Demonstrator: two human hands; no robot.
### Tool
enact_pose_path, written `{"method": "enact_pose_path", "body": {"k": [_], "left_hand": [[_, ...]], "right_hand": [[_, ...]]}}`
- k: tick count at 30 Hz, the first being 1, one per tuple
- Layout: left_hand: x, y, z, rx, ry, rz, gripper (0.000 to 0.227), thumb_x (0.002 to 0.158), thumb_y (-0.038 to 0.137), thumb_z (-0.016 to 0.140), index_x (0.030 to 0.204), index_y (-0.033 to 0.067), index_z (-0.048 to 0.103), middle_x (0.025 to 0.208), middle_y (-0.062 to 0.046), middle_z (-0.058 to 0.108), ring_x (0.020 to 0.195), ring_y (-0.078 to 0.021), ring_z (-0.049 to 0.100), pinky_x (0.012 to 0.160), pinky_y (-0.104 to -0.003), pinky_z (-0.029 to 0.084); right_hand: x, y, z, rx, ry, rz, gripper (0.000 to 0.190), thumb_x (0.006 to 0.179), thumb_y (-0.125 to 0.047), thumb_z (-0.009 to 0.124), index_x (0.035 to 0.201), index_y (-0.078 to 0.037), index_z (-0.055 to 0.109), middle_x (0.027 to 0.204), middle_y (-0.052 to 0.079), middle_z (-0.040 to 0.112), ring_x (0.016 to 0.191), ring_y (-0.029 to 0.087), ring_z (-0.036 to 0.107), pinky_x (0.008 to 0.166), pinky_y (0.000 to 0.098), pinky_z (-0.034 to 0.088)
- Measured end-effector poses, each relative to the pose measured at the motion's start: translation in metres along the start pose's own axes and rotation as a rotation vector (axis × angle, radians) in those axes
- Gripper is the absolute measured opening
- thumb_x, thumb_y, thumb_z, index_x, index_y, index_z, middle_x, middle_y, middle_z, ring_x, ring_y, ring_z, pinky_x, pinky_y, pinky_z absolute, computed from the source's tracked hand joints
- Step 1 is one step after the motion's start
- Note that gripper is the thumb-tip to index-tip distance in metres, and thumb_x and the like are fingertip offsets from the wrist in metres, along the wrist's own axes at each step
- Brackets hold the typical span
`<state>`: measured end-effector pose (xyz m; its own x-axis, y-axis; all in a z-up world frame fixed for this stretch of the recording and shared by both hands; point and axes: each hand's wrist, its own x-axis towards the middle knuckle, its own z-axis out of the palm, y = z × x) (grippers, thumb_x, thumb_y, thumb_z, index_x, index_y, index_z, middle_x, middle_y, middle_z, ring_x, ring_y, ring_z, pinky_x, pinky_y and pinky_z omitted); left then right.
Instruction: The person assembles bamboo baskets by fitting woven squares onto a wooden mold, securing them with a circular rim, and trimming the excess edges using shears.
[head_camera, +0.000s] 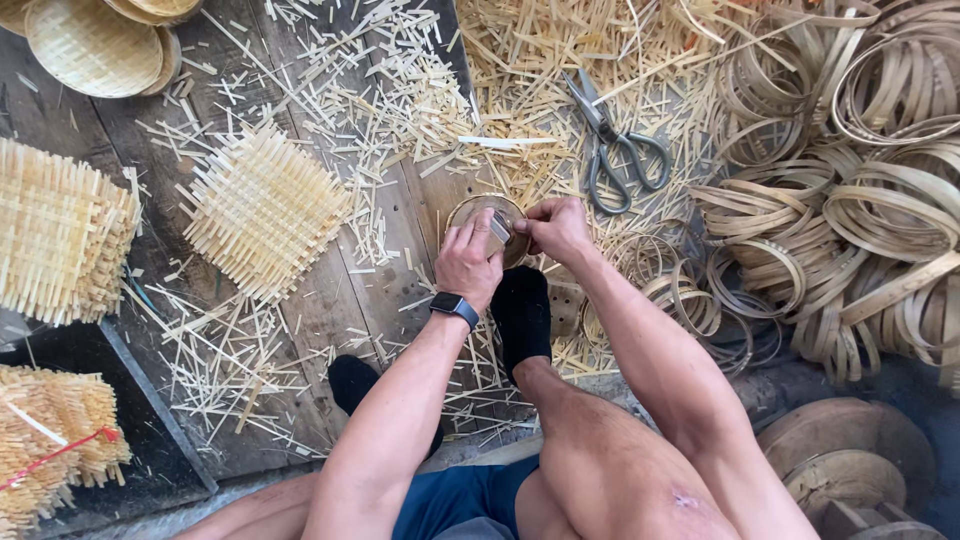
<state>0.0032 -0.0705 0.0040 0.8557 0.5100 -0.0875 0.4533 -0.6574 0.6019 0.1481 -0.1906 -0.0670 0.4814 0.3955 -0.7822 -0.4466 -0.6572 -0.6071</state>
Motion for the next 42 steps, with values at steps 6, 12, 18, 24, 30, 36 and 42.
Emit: {"method": "enact_pose_path", "body": {"k": [6, 12, 18, 24, 30, 36, 42], "left_hand": [[-0.015, -0.036, -0.002, -0.434, 0.144, -0.481, 0.054, 0.086, 0.022, 0.085, 0.133, 0.0051, 0.065, 0.108, -0.013, 0.077, 0.094, -0.0193, 0.073, 0.083, -0.033, 0.059], [-0.003, -0.084, 0.02, -0.593, -0.078, -0.838, 0.044, 0.077, 0.011, 0.088, 0.117, 0.0029, 0.074, 0.099, -0.009, 0.08, 0.082, -0.013, 0.075, 0.075, -0.029, 0.061], [0.016, -0.083, 0.012, -0.47, -0.147, -0.963, 0.037, 0.07, 0.01, 0.092, 0.103, 0.0041, 0.08, 0.089, -0.01, 0.08, 0.072, -0.013, 0.074, 0.068, -0.028, 0.06], [0.02, -0.093, 0.015, -0.228, -0.145, -0.598, 0.036, 0.066, 0.013, 0.094, 0.099, 0.01, 0.082, 0.088, -0.008, 0.081, 0.072, -0.0149, 0.074, 0.07, -0.029, 0.058], [0.054, -0.104, 0.01, -0.248, -0.305, -0.664, 0.023, 0.074, 0.013, 0.09, 0.096, 0.0123, 0.084, 0.088, -0.007, 0.081, 0.073, -0.0136, 0.075, 0.072, -0.027, 0.058], [0.059, -0.095, 0.004, -0.3, -0.306, -0.704, 0.023, 0.074, 0.009, 0.089, 0.096, 0.0083, 0.083, 0.087, -0.009, 0.081, 0.072, -0.0127, 0.075, 0.07, -0.025, 0.06], [0.022, -0.098, 0.011, -0.592, -0.14, -0.814, 0.026, 0.078, 0.007, 0.086, 0.103, 0.0041, 0.08, 0.088, -0.007, 0.079, 0.071, -0.013, 0.073, 0.06, -0.027, 0.062]], "right_hand": [[-0.009, -0.013, -0.015, 0.053, -0.099, 0.102, 0.03, 0.083, -0.015, 0.084, 0.105, 0.004, 0.076, 0.085, 0.012, 0.077, 0.066, 0.017, 0.074, 0.056, 0.0298, 0.064], [-0.015, -0.024, -0.015, 0.111, -0.108, 0.133, 0.028, 0.083, -0.015, 0.082, 0.104, 0.003, 0.075, 0.086, 0.014, 0.078, 0.07, 0.019, 0.076, 0.06, 0.0305, 0.066], [-0.012, -0.021, -0.015, 0.09, -0.12, 0.065, 0.022, 0.085, -0.014, 0.081, 0.1, 0.003, 0.077, 0.085, 0.016, 0.078, 0.067, 0.02, 0.074, 0.059, 0.0313, 0.065], [-0.038, -0.029, -0.012, 0.115, -0.079, 0.037, 0.022, 0.085, -0.015, 0.078, 0.104, -0.005, 0.078, 0.086, 0.009, 0.079, 0.068, 0.016, 0.074, 0.062, 0.0306, 0.064], [-0.022, -0.018, -0.01, 0.149, -0.103, 0.029, 0.02, 0.088, -0.013, 0.078, 0.102, 0.001, 0.078, 0.084, 0.013, 0.078, 0.067, 0.018, 0.074, 0.061, 0.0314, 0.064], [-0.018, -0.007, -0.009, 0.189, -0.099, -0.03, 0.019, 0.09, -0.01, 0.079, 0.102, 0.005, 0.077, 0.083, 0.014, 0.076, 0.067, 0.019, 0.072, 0.061, 0.0337, 0.062], [-0.028, 0.013, -0.014, 0.423, -0.268, 0.079, 0.02, 0.089, -0.009, 0.073, 0.107, 0.0, 0.075, 0.092, 0.01, 0.078, 0.075, 0.015, 0.076, 0.072, 0.0303, 0.065]]}}
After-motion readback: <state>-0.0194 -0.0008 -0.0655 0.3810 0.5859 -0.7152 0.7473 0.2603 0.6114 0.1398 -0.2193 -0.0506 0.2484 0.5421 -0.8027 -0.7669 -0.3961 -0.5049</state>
